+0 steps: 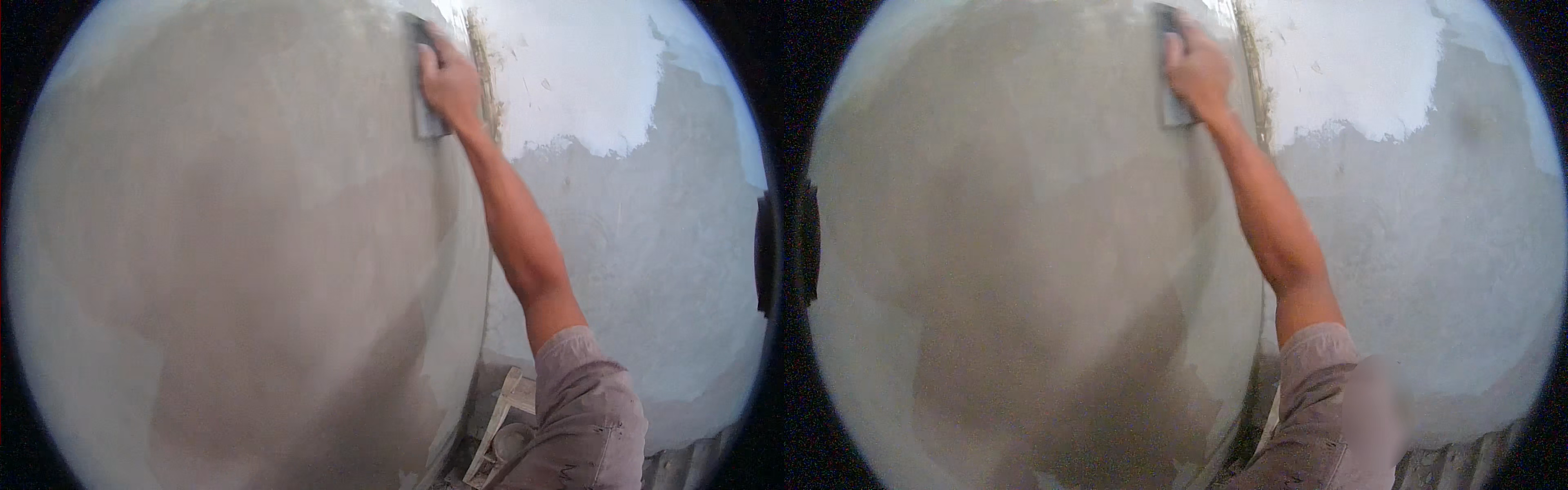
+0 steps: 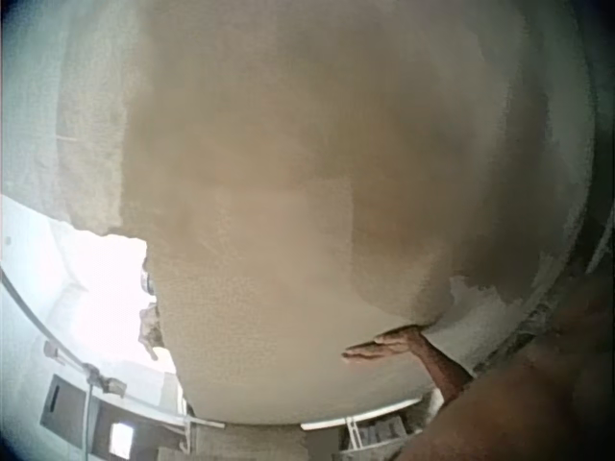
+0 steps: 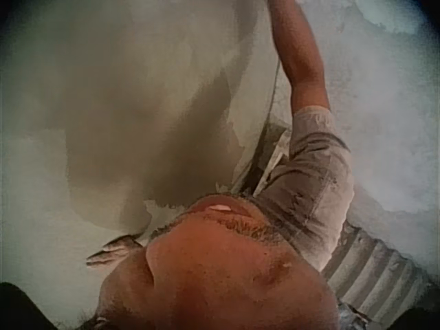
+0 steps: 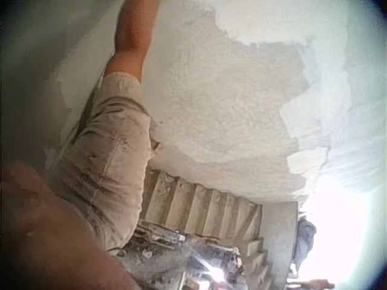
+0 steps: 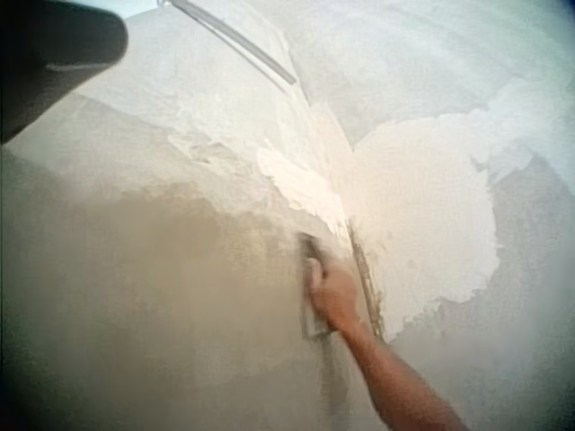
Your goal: The person smooths a plastered wall by rubbing its surface with a float.
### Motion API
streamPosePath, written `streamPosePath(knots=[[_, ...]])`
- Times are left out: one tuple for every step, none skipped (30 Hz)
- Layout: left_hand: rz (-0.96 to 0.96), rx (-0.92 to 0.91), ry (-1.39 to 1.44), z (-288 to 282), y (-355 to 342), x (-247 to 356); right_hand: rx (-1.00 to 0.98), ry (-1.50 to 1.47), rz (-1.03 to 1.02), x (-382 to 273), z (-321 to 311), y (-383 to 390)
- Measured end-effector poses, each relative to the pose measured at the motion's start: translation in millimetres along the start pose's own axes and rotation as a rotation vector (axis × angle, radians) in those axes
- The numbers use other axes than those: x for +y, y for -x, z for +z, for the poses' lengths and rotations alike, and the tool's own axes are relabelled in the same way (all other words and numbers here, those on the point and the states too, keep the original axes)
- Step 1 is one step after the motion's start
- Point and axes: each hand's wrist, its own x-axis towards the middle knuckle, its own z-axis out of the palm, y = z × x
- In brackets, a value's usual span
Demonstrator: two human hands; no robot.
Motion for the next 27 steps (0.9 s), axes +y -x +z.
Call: streamPosePath(knots=[[-0.002, 0.007, -0.002, 0, 0, 2, 0.077, -0.122, -0.236, -43, -6, 16], [-0.016, 0.009, -0.008, -2, 0, 3, 0.035, -0.273, -0.324, -85, -14, 38], [-0.034, 0.01, -0.012, -2, 0, 4, 0.059, -0.224, -0.49, -127, -24, 55], [-0.04, 0.015, -0.012, -3, 0, 4, -0.028, -0.222, -0.512, -154, -34, 81], [-0.027, 0.011, 0.011, -2, 0, 4, -0.131, -0.21, -0.614, -179, -45, 93], [-0.009, 0.006, 0.033, -3, 0, 2, -0.134, -0.205, -0.548, -177, -43, 92], [-0.006, 0.01, 0.036, -1, -1, 1, -0.033, -0.179, -0.563, -166, -43, 88], [0.009, -0.003, 0.05, -1, -2, -1, 0.021, -0.131, -0.62, -146, -36, 75], [0.019, -0.02, 0.064, 1, -2, -3, 0.075, -0.084, -0.435, -115, -24, 55], [0.037, 0.015, 0.096, 3, -2, -5, 0.099, -0.042, -0.251, -75, -16, 34], [0.035, 0.012, 0.093, 5, -3, -7, -0.012, 0.136, 0.039, -34, -10, 12], [0.073, 0.057, 0.105, 7, -4, -8, 0.053, 0.218, 0.115, -9, -4, -2], [0.111, 0.102, 0.116, 9, -5, -10, 0.074, 0.183, 0.039, 1, 2, -15], [0.131, 0.135, 0.125, 11, -5, -10, 0.136, 0.159, 0.007, 1, 2, -15], [0.132, 0.131, 0.124, 12, -6, -11, 0.162, 0.164, 0.08, -7, 1, -9], [0.167, 0.153, 0.129, 13, -7, -11, 0.12, 0.118, 0.012, -32, -5, 6], [0.205, 0.172, 0.133, 12, -7, -12, 0.046, 0.066, -0.007, -66, -13, 30], [0.243, 0.187, 0.113, 13, -8, -12, 0.041, -0.028, -0.085, -101, -19, 57], [0.246, 0.184, 0.114, 12, -8, -12, 0.046, -0.17, -0.282, -129, -30, 83], [0.245, 0.2, 0.111, 12, -8, -13, 0.036, -0.146, -0.195, -145, -37, 99], [0.246, 0.214, 0.109, 11, -8, -13, -0.039, -0.115, -0.247, -153, -38, 108], [0.26, 0.208, 0.107, 10, -8, -14, -0.112, -0.094, -0.377, -151, -42, 112], [0.217, 0.178, 0.102, 9, -6, -14, -0.074, -0.043, -0.225, -134, -42, 111], [0.171, 0.147, 0.094, 8, -7, -15, -0.019, -0.035, -0.241, -112, -44, 98], [0.167, 0.143, 0.095, 8, -7, -15, -0.097, 0.09, 0.06, -80, -40, 77], [0.194, 0.156, 0.103, 8, -7, -16, -0.183, 0.172, 0.278, -48, -43, 61], [0.222, 0.176, 0.111, 8, -8, -16, -0.158, 0.213, 0.356, -16, -48, 50]])
